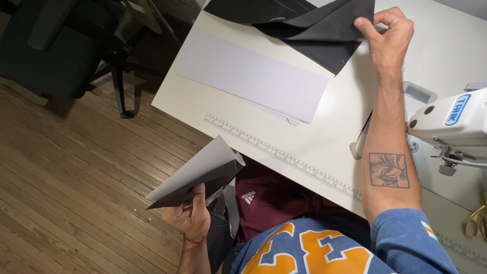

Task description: Preparing and aligning leather pieces for sewing using scissors and manual manipulation

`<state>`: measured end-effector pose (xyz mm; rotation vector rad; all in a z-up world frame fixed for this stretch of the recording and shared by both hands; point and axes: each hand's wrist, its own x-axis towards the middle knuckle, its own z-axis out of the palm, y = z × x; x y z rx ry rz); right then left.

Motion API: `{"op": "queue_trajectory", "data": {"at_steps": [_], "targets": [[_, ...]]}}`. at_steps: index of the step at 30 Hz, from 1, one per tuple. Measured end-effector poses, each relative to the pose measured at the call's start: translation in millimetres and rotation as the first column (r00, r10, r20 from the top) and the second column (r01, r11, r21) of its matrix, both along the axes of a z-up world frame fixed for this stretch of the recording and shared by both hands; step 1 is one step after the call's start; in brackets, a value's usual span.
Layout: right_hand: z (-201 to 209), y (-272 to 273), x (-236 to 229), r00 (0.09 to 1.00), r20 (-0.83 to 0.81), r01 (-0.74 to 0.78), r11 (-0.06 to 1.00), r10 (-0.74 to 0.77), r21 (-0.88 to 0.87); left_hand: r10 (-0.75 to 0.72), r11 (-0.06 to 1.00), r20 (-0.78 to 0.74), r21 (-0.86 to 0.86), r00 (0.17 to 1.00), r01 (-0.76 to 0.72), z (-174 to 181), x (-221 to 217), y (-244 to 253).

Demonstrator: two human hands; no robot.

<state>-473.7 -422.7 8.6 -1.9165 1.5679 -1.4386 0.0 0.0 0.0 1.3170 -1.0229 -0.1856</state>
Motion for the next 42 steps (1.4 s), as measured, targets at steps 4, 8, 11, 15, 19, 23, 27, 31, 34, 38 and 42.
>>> {"op": "queue_trajectory", "data": {"at_steps": [4, 8, 11, 15, 19, 23, 27, 31, 34, 38, 42], "targets": [[23.5, 17.2, 17.1, 0.952, 0.301, -0.108, 0.981, 0.055, 0.164, 0.017, 1.000, 0.019, 0.021, 1.000, -0.017, -7.7, 2.1, 2.3], [37.4, 25.8, 28.1, 0.861, 0.479, -0.267, 0.953, 0.168, 0.145, 0.055, 0.996, 0.050, 0.070, 0.997, -0.059, -5.1, 0.7, 3.5], [30.0, 25.2, 24.9, 0.885, 0.427, -0.252, 0.962, 0.186, 0.102, -0.005, 1.000, -0.022, 0.015, 1.000, 0.005, -5.1, -2.9, 1.1], [39.0, 33.9, 31.2, 0.997, 0.021, -0.071, 0.997, 0.072, -0.036, -0.003, 1.000, 0.044, 0.025, 0.999, 0.002, -1.4, -1.6, -1.7], [52.3, 46.3, 40.2, 0.979, -0.159, -0.133, 0.990, 0.123, -0.053, 0.020, 0.998, 0.081, 0.061, 0.997, -0.025, -1.7, -1.3, -0.3], [66.2, 57.5, 43.4, 0.972, -0.117, -0.196, 0.978, 0.203, 0.069, -0.003, 0.999, 0.048, 0.048, 0.999, 0.001, 0.1, -2.7, -1.5], [42.7, 49.1, 35.4, 0.986, -0.111, -0.135, 0.987, 0.125, -0.083, 0.016, 0.998, 0.052, 0.065, 0.999, -0.019, 2.8, -5.2, -1.4], [31.8, 55.4, 34.6, 0.996, -0.057, 0.056, 0.988, -0.065, -0.147, -0.011, 0.999, -0.009, 0.053, 1.000, 0.011, 7.6, -11.0, -6.8], [28.0, 61.7, 27.5, 0.979, -0.206, 0.031, 0.997, -0.015, 0.074, -0.006, 0.998, -0.055, 0.055, 0.998, 0.009, -0.8, -12.8, -3.8], [30.3, 60.5, 18.6, 0.912, -0.392, -0.085, 0.991, 0.120, 0.106, -0.009, 0.998, -0.037, 0.069, 0.999, 0.012, -8.9, -10.2, -2.5], [18.9, 55.2, 17.2, 0.837, -0.546, 0.020, 0.995, 0.035, 0.093, -0.033, 0.996, -0.067, 0.080, 0.997, 0.038, 6.2, -14.5, -8.7]]}}
